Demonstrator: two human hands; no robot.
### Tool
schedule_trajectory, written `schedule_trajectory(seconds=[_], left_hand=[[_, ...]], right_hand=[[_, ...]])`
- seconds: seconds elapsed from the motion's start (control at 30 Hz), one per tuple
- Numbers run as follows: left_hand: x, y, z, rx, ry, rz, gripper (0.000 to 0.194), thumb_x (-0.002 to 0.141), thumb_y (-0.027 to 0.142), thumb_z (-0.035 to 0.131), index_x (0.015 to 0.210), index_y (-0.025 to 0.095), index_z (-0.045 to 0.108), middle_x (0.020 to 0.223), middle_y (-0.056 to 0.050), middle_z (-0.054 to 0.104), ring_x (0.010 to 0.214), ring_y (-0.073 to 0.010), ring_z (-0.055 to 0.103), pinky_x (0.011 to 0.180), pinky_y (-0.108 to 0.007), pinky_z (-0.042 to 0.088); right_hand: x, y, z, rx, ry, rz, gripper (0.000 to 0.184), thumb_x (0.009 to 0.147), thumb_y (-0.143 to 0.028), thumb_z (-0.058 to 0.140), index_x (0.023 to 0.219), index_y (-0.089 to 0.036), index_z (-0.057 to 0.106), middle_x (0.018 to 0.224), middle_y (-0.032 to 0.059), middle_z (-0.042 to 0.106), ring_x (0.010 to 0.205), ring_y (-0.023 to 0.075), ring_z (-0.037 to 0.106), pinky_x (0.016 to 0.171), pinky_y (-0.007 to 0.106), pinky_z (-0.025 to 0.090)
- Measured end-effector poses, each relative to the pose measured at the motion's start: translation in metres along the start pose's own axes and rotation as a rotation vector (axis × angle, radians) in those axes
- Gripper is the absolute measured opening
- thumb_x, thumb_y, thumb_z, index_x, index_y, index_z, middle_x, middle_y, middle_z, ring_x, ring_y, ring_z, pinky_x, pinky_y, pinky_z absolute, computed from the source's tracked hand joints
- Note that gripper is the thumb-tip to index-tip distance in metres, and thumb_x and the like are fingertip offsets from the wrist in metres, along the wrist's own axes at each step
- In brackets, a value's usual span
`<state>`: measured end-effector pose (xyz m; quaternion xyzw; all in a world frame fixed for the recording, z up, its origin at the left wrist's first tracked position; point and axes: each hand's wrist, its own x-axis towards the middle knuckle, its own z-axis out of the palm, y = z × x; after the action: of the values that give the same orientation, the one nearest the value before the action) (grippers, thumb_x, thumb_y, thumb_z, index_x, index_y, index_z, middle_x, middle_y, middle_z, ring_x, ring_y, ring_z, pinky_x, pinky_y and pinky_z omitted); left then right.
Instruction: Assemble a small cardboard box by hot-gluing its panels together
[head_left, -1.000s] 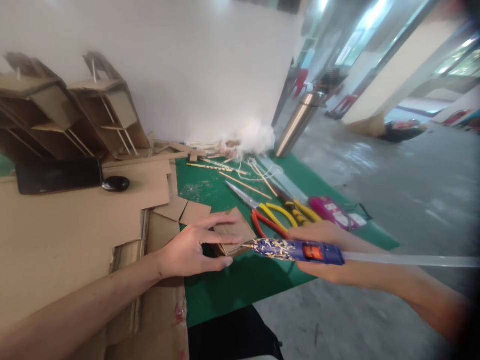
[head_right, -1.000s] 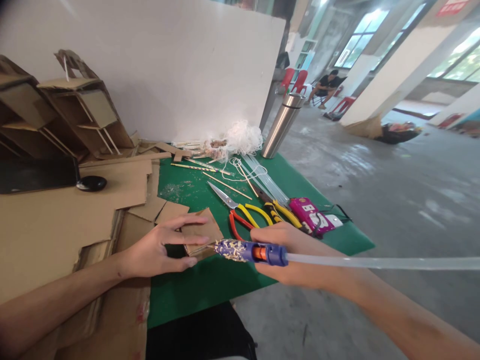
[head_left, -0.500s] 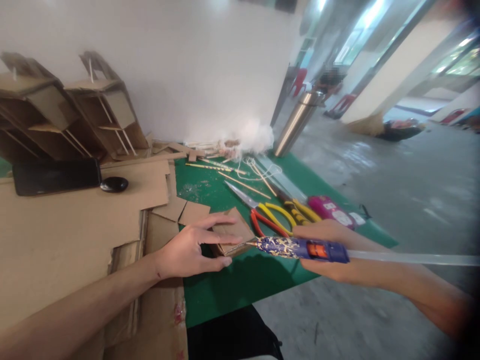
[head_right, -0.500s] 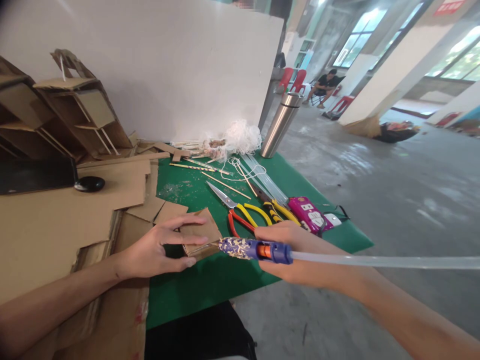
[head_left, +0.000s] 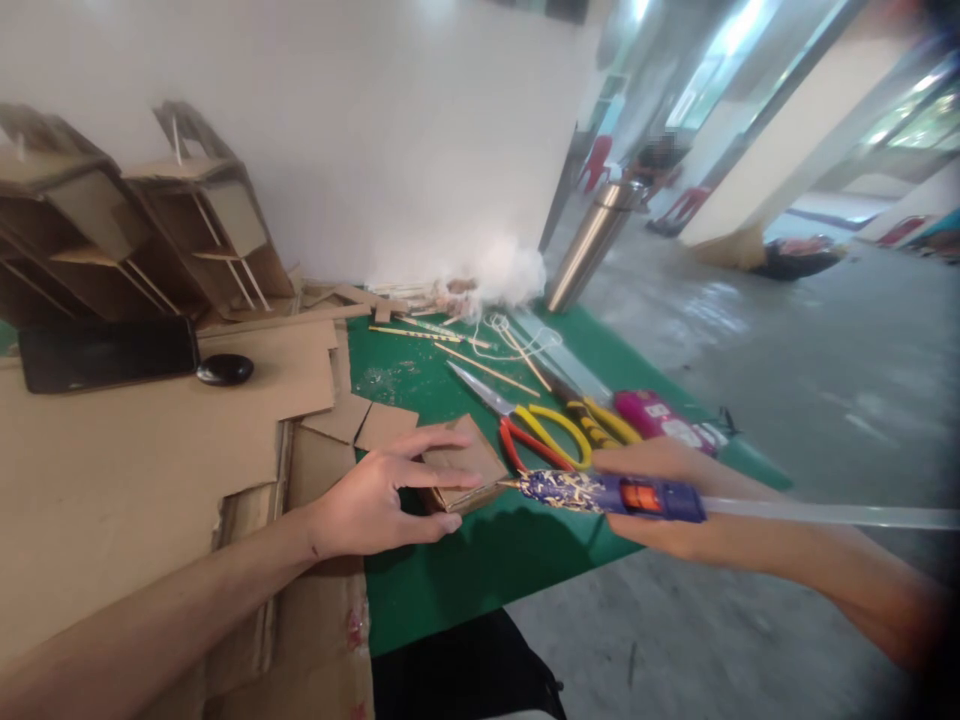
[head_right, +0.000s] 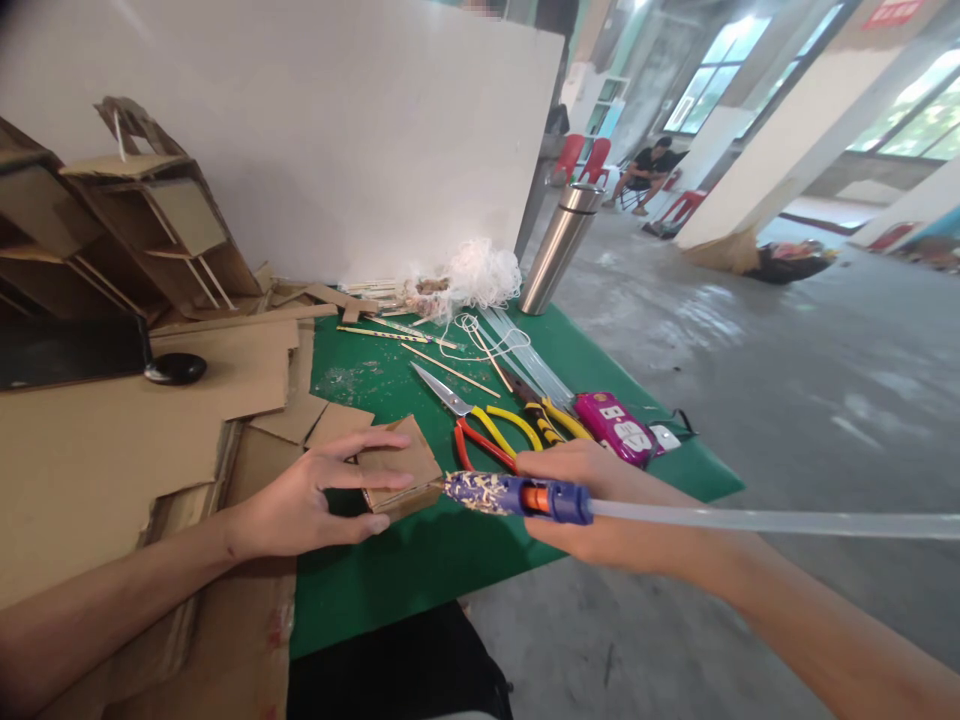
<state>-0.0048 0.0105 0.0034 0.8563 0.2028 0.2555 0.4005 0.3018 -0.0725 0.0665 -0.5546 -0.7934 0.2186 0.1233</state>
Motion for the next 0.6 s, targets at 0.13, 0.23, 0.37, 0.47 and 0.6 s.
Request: schedule_trajectory(seconds=[0.13,0.23,0.37,0.47,0.6], left_hand=[[0.000,0.000,0.000,-0.007,0.002,0.010,0.037,0.082,0.022,0.075,0.118,0.030,0.075,0.147,-0.007,0.057,0.143,-0.0321,0.045,0.115,-0.048,0.044],[0.000,0.000,0.000,-0.001,0.006,0.006,0.037,0.082,0.022,0.075,0.118,0.030,0.075,0.147,-0.006,0.057,0.142,-0.0314,0.046,0.115,-0.048,0.044],[0.000,-0.001,0.000,0.009,0.000,-0.012,0.036,0.083,0.024,0.075,0.118,0.028,0.075,0.147,-0.007,0.056,0.143,-0.0323,0.046,0.115,-0.048,0.044],[-0.001,-0.001,0.001,0.008,0.002,-0.012,0.036,0.082,0.024,0.075,0.118,0.028,0.075,0.147,-0.008,0.057,0.142,-0.0336,0.046,0.115,-0.050,0.044],[-0.001,0.000,0.001,0.004,0.006,0.002,0.036,0.082,0.023,0.075,0.118,0.029,0.075,0.146,-0.007,0.057,0.142,-0.0335,0.046,0.116,-0.049,0.044]], right_hand=[[0.003,-0.011,-0.008,0.012,-0.057,-0.017,0.014,0.079,-0.020,0.060,0.066,-0.024,0.055,0.062,-0.0017,0.060,0.055,0.0169,0.058,0.053,0.030,0.044],[0.000,-0.013,-0.008,0.015,-0.004,0.014,0.014,0.079,-0.018,0.061,0.067,-0.025,0.057,0.063,-0.0007,0.062,0.058,0.0190,0.061,0.056,0.031,0.048],[-0.007,-0.007,-0.005,0.005,0.069,0.076,0.002,0.078,-0.024,0.068,0.077,-0.026,0.067,0.070,0.0016,0.068,0.066,0.0227,0.067,0.059,0.032,0.054],[-0.011,0.001,-0.002,-0.005,0.093,0.075,0.007,0.079,-0.029,0.070,0.085,-0.027,0.072,0.075,0.0027,0.071,0.073,0.0251,0.071,0.064,0.033,0.058],[-0.018,0.017,0.005,-0.051,0.204,0.111,0.029,0.075,-0.037,0.076,0.102,-0.029,0.075,0.095,0.0064,0.076,0.096,0.0321,0.072,0.073,0.036,0.063]])
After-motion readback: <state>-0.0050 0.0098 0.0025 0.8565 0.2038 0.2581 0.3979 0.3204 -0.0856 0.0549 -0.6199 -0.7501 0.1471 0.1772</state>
